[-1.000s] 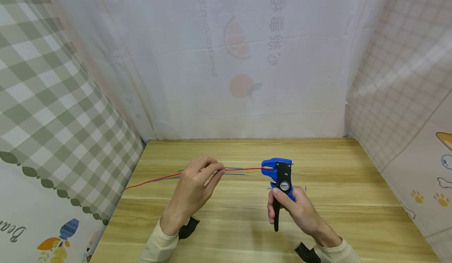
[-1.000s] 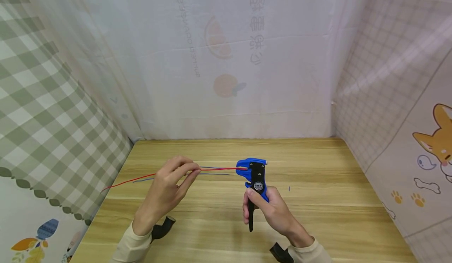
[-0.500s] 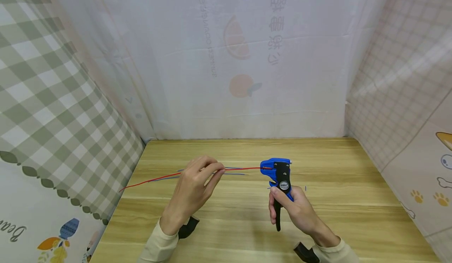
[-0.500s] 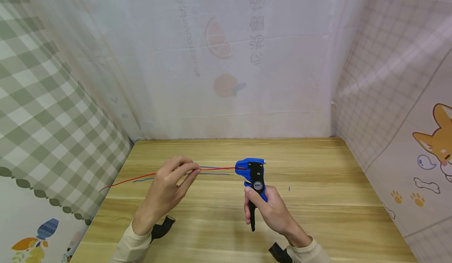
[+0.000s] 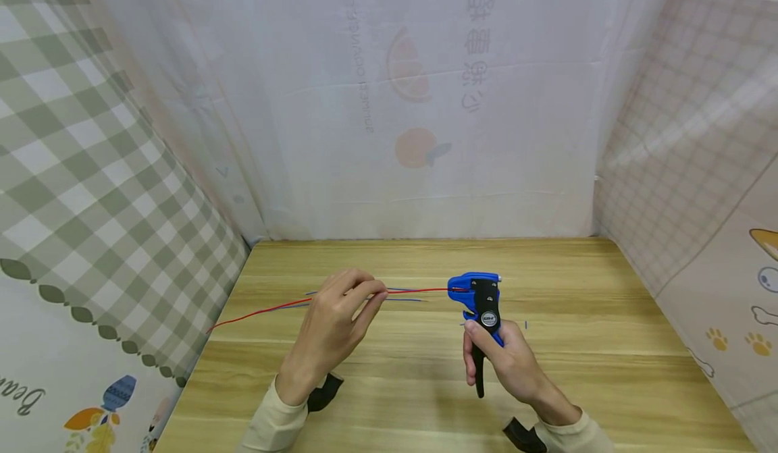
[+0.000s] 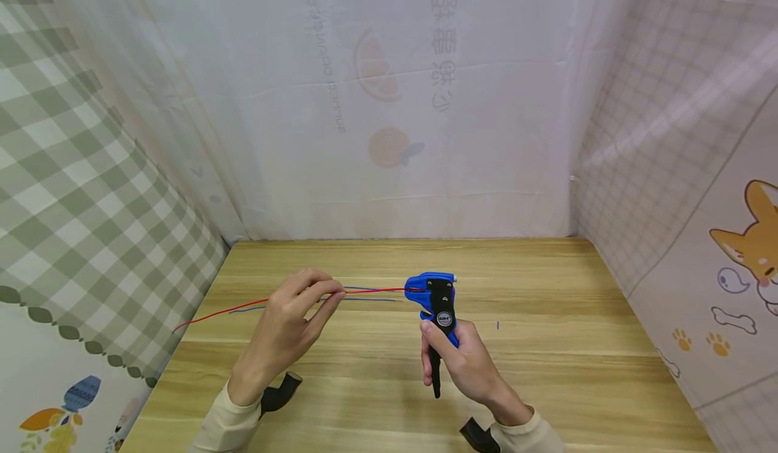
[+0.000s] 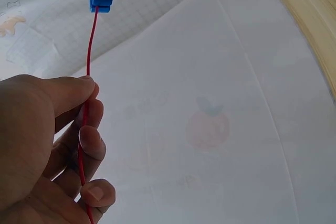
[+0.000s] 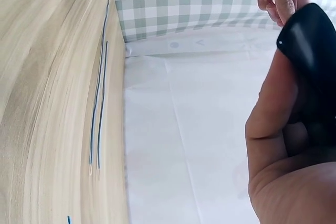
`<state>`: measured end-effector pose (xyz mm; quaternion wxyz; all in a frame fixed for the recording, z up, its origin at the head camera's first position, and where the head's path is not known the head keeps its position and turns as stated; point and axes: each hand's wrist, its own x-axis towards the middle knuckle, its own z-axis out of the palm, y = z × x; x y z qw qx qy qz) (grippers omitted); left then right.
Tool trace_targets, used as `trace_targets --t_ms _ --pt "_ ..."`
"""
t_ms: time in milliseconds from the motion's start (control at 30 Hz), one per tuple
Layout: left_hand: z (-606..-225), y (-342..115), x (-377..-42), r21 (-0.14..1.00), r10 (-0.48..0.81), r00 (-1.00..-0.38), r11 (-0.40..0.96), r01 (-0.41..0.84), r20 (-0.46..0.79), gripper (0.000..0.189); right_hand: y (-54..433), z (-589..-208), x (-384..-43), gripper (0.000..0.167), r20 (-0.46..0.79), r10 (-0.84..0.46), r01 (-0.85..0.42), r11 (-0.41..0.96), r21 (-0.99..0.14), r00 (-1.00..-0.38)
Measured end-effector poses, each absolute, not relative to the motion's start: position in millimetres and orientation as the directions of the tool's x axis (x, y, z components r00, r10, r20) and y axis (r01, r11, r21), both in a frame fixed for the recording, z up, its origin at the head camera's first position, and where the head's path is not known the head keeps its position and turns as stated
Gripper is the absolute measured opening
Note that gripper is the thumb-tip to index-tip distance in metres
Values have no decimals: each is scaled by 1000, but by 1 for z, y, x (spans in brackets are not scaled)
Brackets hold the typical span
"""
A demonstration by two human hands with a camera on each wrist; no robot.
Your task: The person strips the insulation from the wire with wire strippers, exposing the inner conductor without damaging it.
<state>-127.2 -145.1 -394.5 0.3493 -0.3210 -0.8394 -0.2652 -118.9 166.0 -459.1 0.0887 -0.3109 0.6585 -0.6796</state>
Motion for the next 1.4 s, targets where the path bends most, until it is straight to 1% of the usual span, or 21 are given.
trace_targets --t_ms 100,200,333,433,533,767,933,1067,1167,1400 --pt "-396 -145 -129 214 356 -536 645 734 765 8 165 -461 -119 40 314 -521 -295 -122 -948 -793" --pt "-398 -146 -130 212 358 -525 634 744 772 15 163 -461 -119 41 327 -515 -303 -132 -944 -793" --pt "-401 -146 -129 229 358 -537 628 744 764 19 160 -460 -117 43 309 -504 -285 -127 -950 -806" --pt "-402 -146 -128 245 356 -559 635 733 749 13 158 -462 -116 44 300 -489 -279 -118 -953 -819" --pt "-402 -146 -127 255 354 -569 636 728 742 8 157 -464 -116 43 320 -467 -305 -109 -946 -825" --pt "-405 -146 -129 245 351 -558 637 731 752 10 153 -466 -113 46 330 -421 -334 -65 -940 -845" --pt "-407 -146 -130 240 346 -548 634 735 762 13 151 -468 -113 45 378 -406 -379 -80 -922 -832" --pt "-407 -147 -130 262 341 -566 633 728 751 14 149 -468 -113 43 417 -402 -412 -104 -905 -815" --pt "-407 -147 -131 270 338 -569 629 729 749 13 148 -467 -112 42 419 -402 -413 -107 -905 -814" --pt "-407 -146 -133 259 334 -559 633 730 759 18 149 -469 -113 42 418 -401 -409 -114 -905 -815"
